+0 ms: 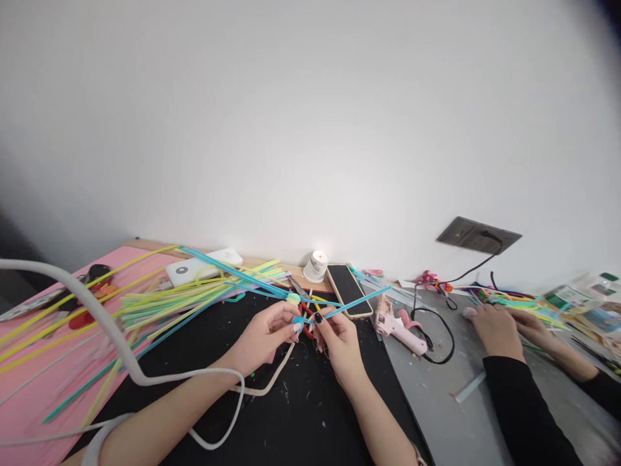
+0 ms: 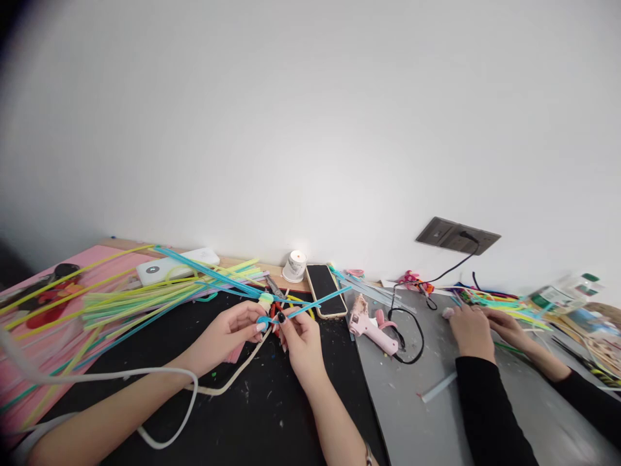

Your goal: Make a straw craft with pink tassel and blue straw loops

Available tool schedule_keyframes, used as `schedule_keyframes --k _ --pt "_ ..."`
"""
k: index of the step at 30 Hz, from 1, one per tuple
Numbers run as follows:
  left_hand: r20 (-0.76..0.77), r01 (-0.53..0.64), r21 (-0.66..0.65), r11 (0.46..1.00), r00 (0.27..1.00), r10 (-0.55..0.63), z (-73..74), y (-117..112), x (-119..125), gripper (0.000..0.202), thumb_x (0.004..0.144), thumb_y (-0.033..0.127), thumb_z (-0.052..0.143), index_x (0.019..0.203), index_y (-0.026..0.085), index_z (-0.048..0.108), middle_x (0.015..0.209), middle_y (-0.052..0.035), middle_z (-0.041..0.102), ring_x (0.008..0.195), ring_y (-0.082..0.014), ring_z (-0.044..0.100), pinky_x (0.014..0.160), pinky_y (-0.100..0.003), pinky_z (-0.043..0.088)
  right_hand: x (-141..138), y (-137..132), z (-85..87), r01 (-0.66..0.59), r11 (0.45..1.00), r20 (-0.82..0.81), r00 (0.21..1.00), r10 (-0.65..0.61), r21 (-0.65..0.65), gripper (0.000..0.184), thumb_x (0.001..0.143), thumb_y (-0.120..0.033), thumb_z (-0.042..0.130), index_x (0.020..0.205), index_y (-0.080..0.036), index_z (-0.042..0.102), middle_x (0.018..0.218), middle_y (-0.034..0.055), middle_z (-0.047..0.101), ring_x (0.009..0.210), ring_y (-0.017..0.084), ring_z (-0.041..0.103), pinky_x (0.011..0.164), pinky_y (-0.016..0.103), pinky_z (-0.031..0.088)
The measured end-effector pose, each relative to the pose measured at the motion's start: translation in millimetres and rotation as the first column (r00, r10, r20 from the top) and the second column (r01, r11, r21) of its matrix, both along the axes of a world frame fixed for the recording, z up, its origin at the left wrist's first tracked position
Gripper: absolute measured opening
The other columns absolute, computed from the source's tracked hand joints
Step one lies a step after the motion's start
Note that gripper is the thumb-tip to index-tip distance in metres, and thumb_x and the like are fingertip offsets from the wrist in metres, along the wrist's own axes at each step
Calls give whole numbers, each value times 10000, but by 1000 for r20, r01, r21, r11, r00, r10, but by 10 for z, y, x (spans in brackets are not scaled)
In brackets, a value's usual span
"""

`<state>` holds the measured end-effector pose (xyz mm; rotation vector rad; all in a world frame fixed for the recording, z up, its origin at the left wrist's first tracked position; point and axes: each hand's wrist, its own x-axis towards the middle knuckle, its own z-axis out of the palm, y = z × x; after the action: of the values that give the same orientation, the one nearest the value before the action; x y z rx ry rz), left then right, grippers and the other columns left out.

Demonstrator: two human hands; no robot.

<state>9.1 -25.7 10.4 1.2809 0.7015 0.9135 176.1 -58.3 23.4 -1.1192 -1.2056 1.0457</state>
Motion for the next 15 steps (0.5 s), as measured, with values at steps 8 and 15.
schedule_keyframes --k 8,15 --pt "-12 7 3 1000 1000 -7 15 -3 1 203 795 310 666 924 175 586 836 -28 661 731 -153 630 721 -307 527 0 2 -4 -10 1000 -21 1000 10 -2 258 806 -433 653 768 -181 615 543 -36 519 432 84 412 400 196 321" --pt "7 7 -7 1000 1000 -7 0 5 -4 193 791 298 680 913 175 595 869 -29 661 770 -155 637 740 -303 532 0 -5 -4 -16 1000 -17 1000 16 5 243 819 -415 645 768 -179 615 554 -31 532 441 84 422 408 197 328"
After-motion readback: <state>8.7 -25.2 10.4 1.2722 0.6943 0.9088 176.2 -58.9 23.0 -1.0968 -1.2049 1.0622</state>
